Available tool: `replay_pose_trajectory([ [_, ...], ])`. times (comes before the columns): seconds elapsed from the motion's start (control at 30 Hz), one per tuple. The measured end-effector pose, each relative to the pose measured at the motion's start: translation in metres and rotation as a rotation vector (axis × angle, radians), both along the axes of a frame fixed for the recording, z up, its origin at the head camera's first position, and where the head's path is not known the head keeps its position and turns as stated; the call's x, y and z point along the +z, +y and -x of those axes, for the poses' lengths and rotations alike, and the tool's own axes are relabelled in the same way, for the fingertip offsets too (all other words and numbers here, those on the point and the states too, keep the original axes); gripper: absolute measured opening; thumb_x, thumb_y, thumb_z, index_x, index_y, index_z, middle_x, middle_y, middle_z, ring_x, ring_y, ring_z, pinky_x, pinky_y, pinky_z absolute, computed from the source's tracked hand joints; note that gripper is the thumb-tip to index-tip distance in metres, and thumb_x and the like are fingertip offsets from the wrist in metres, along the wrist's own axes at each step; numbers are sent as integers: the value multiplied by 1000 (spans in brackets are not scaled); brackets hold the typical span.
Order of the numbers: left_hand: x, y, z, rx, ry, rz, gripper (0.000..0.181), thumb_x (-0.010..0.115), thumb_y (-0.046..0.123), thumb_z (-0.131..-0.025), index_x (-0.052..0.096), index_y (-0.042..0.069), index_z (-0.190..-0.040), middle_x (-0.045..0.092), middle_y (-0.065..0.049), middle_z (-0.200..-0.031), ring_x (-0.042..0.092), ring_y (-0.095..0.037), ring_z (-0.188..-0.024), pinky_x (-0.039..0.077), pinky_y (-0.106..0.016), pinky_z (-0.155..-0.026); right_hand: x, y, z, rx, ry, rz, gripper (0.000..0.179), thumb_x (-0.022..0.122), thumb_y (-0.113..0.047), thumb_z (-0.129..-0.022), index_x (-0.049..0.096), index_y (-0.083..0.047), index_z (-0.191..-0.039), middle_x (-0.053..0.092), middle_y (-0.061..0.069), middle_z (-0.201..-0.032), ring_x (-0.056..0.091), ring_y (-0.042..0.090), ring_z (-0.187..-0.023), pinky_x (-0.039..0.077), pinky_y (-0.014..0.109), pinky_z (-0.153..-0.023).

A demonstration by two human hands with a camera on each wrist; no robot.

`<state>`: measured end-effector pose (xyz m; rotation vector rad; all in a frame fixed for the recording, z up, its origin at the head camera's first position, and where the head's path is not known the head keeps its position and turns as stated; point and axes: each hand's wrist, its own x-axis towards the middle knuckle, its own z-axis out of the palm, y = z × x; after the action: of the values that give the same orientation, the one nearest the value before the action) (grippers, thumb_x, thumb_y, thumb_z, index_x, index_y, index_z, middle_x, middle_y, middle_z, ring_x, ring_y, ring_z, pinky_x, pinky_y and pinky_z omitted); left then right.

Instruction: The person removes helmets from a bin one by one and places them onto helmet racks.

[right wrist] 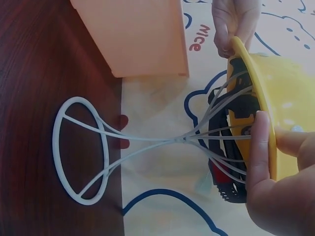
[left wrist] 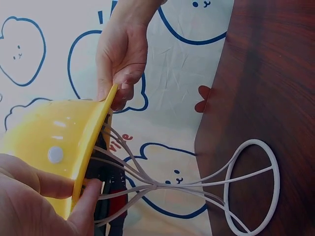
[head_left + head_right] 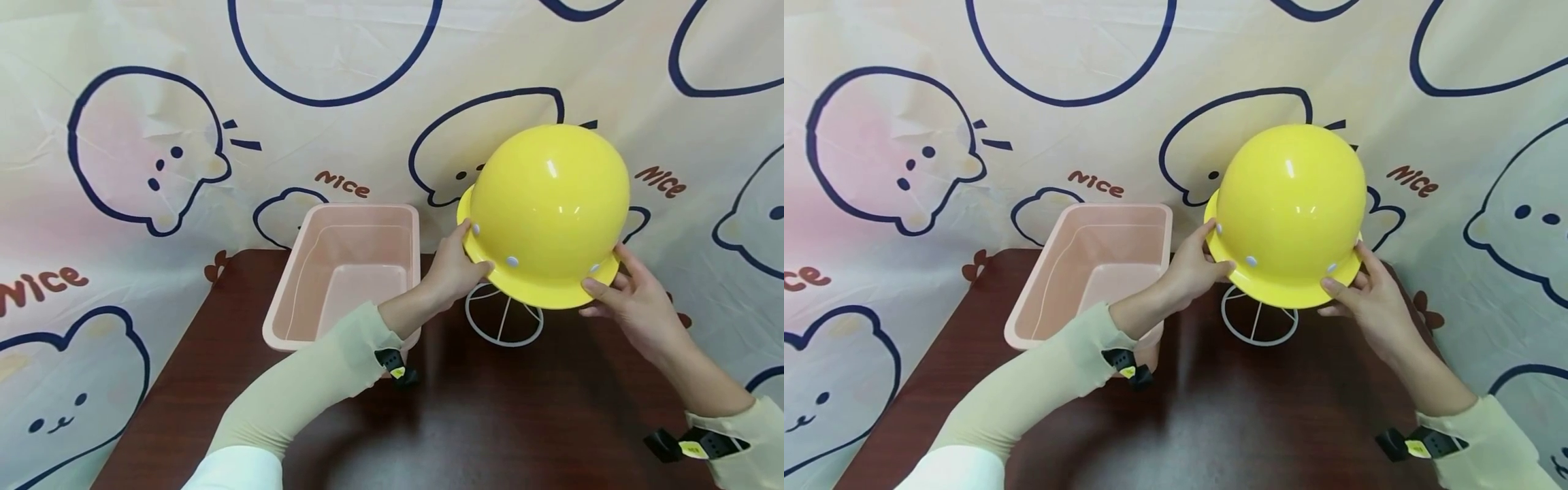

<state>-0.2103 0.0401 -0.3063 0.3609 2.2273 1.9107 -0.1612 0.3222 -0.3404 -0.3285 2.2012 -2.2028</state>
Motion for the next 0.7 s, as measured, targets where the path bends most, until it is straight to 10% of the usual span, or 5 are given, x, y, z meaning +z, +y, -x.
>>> replay_pose_trajectory([
  [0.4, 3, -10, -3, -55, 11, -10, 70, 69, -4, -91, 40, 8, -153, 64, -7, -104, 67, -21, -79, 58, -27, -69, 9, 11, -4, -49, -14, -235, 79, 61, -6, -102, 14, -16, -165, 68, -13, -119, 71, 9, -87, 62, 30, -63],
  [0.7, 11, -27, 0, -51, -16, 70, 62, 66, 10, -99, 40, 8, -155, 52, -14, -142, 70, -19, -97, 60, -32, -82, 14, 15, -9, -115, 17, -507, 80, 58, -15, -105, 4, -11, -165, 65, -24, -108, 69, 4, -86, 62, 30, -64],
])
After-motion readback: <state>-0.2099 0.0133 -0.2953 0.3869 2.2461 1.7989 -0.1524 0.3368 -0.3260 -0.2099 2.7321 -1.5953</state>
